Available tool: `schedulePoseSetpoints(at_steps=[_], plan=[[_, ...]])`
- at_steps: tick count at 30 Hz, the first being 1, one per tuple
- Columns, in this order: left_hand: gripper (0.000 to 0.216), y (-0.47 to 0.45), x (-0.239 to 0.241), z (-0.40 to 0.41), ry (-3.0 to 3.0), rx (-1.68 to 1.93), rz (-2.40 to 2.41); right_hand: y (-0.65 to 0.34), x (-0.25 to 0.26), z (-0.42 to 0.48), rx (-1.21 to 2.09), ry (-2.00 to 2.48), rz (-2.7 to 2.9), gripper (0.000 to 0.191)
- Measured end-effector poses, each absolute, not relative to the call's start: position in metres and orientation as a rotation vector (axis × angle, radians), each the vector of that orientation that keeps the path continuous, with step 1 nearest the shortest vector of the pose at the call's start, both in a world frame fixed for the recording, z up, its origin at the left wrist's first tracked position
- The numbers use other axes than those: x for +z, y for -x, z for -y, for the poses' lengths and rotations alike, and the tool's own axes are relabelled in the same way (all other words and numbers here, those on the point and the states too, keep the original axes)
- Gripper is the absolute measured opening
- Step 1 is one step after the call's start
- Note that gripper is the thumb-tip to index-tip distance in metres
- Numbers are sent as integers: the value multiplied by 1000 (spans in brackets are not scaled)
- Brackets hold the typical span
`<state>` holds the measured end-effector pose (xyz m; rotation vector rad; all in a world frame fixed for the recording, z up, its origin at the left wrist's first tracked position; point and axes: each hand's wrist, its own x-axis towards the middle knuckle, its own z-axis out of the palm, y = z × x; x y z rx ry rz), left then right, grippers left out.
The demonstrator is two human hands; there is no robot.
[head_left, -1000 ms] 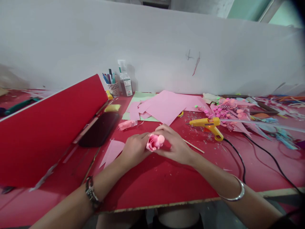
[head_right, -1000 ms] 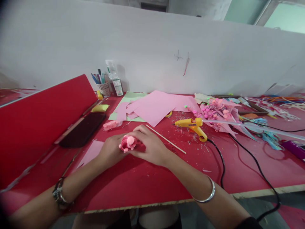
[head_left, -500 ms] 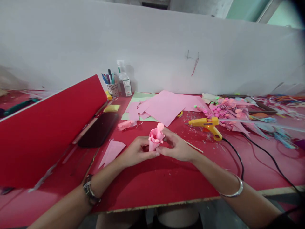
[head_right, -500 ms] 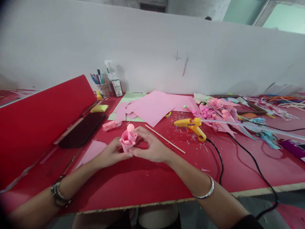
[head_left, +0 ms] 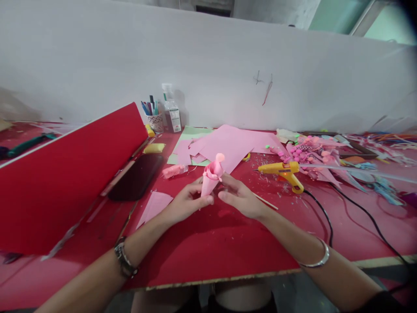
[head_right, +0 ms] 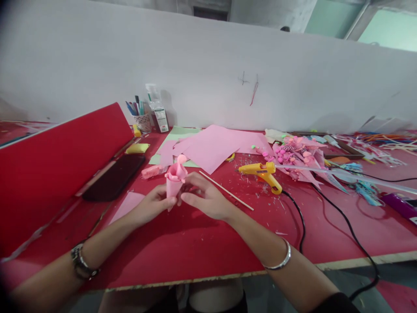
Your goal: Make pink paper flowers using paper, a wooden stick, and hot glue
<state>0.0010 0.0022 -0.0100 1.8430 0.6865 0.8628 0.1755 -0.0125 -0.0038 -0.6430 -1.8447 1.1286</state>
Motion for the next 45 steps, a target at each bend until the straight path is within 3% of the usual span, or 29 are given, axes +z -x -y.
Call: schedulePoseSetpoints(at_steps=[4, 13, 33, 40, 45], plan=[[46, 2, -12, -3, -1737, 796, -680, -175, 1, 12, 895, 730, 1919, 21], [44, 2, -12, -1, -1695, 732, -566, -168, -6, 16, 464, 886, 2082, 17], [43, 1, -7, 2, -1736, 583, -528, -161, -13, 20, 380, 1020, 2113, 12], [45, 0, -6, 2, -1769, 590, -550, -162, -11, 19, 526, 953, 2002, 17], [48, 2, -8, 0, -1793, 580, -590, -164, -9, 14, 754, 954, 1778, 8]])
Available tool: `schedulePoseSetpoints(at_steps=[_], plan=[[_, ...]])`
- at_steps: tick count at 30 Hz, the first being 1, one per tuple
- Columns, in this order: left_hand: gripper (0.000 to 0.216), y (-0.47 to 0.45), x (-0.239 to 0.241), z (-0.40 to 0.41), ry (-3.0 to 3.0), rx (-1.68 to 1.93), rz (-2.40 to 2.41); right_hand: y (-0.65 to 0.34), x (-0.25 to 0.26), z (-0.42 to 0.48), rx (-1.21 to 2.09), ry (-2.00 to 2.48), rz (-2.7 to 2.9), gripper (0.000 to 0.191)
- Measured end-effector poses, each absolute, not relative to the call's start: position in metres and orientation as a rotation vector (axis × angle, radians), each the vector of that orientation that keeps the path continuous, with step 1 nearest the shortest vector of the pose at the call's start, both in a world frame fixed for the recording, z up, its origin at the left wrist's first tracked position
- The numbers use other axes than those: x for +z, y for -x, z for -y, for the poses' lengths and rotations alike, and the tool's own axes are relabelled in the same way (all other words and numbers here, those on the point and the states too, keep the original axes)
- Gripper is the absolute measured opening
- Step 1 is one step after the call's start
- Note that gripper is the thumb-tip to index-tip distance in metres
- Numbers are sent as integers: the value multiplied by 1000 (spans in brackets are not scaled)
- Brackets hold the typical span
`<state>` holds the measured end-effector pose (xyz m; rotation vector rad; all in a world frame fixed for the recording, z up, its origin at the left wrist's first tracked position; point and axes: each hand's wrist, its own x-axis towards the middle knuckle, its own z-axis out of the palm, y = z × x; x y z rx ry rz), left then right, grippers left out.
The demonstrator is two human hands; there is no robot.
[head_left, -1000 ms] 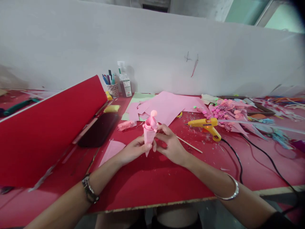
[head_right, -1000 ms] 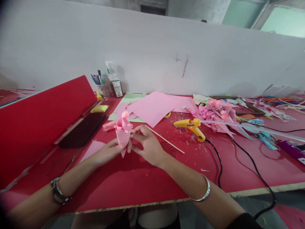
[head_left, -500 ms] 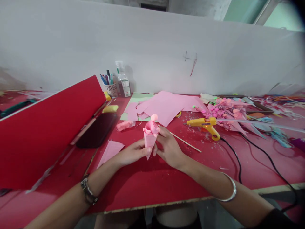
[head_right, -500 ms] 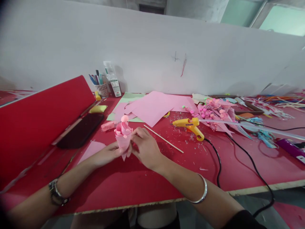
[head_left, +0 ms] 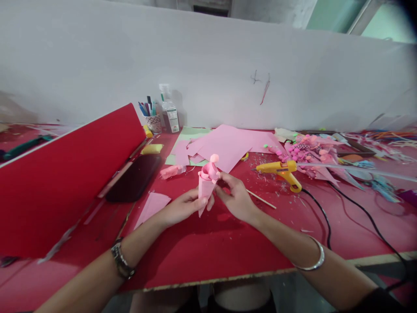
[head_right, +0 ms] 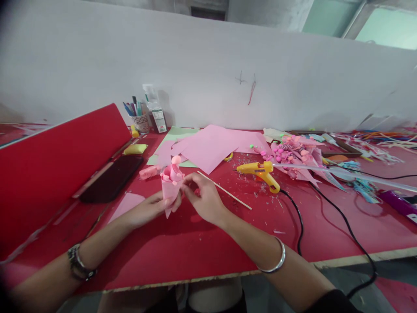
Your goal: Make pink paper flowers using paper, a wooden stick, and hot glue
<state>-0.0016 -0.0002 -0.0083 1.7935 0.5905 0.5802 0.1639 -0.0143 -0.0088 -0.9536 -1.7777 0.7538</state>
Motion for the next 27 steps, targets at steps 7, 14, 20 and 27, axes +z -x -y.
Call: schedulePoseSetpoints(at_steps=[7, 14, 20, 27], plan=[[47, 2, -9, -1, -1797, 573, -581, -164, -7, 9, 1095, 869, 1446, 16], [48, 2, -8, -2, -1804, 602, -600, -169, -7, 5, 1232, 851, 1265, 11], [49, 2, -9, -2, -1808, 592, -599, -174, -10, 1, 1348, 794, 1185, 13], [49, 1, -7, -1, -1839, 590, -630, -175, -6, 2, 1304, 850, 1272, 13]])
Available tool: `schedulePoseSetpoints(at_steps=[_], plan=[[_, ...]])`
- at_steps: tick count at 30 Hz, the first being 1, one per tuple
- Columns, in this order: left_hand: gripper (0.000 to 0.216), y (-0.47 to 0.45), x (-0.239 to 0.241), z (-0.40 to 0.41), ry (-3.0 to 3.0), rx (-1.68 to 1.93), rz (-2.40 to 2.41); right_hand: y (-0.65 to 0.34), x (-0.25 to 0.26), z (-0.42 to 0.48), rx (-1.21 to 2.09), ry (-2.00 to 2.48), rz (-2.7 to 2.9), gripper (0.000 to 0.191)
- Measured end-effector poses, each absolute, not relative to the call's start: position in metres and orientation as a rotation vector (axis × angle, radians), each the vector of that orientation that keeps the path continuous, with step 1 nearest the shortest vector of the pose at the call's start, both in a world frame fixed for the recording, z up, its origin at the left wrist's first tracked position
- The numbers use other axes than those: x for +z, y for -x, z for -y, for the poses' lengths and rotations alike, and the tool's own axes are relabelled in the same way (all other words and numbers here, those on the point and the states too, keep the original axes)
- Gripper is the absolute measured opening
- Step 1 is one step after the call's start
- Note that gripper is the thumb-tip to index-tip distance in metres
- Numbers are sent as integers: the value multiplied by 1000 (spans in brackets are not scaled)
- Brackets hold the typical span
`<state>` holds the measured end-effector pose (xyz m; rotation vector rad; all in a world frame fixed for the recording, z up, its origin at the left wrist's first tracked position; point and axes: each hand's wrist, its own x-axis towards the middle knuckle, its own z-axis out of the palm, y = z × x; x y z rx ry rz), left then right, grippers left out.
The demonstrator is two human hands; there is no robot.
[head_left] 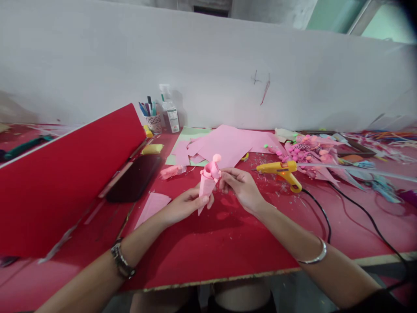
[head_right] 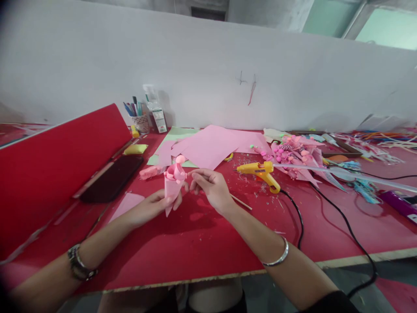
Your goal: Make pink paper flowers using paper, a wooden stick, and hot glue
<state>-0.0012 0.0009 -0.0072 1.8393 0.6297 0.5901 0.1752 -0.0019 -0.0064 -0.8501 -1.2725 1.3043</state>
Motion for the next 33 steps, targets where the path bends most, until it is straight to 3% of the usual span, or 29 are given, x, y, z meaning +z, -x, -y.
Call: schedulePoseSetpoints(at_steps=[7, 19, 33], plan=[[47, 0, -7, -2, -1837, 647, -670, -178, -14, -2, 1130, 984, 1299, 18], [34, -1, -8, -2, -1863, 671, -665, -174, -7, 2, 1270, 835, 1165, 13], [30, -7, -10, 0, -1939, 584, -827, -177, -3, 0, 1016, 837, 1233, 6]])
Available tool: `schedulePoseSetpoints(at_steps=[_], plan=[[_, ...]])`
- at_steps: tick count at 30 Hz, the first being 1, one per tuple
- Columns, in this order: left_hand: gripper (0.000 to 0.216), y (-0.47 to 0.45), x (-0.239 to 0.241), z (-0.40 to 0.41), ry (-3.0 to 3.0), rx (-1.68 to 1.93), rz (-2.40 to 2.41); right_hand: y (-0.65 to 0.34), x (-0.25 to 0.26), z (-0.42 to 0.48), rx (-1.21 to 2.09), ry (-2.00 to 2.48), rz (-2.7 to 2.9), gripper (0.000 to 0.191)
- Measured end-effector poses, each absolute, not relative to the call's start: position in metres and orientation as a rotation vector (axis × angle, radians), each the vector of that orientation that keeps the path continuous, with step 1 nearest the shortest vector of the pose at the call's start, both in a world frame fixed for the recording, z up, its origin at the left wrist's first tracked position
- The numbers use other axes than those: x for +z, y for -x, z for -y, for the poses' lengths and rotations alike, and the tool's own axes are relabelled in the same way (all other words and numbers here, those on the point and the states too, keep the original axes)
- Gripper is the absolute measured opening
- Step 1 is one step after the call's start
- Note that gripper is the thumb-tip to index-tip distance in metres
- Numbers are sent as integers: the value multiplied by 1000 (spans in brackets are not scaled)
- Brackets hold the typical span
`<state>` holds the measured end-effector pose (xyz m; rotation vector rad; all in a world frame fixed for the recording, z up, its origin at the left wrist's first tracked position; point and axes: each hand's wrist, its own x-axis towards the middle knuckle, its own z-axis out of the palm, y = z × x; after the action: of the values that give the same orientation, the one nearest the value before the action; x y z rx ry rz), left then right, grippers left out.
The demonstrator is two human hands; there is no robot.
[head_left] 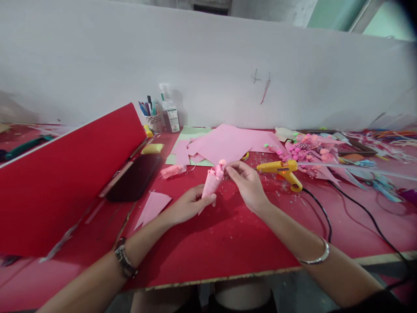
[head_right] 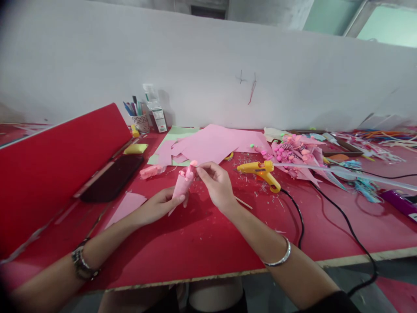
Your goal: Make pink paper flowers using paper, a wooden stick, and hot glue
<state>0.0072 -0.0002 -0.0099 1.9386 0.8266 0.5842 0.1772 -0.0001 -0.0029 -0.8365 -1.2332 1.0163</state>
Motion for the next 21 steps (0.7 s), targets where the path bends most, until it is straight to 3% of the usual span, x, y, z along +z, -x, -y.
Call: schedulePoseSetpoints(at_steps=[12, 21], plan=[[18, -10, -11, 3, -2088, 767, -985, -177, -2, 3, 945, 926, 1360, 8], [21, -10, -10, 2, -2180, 782, -1087, -181, -3, -2, 922, 974, 1291, 14]])
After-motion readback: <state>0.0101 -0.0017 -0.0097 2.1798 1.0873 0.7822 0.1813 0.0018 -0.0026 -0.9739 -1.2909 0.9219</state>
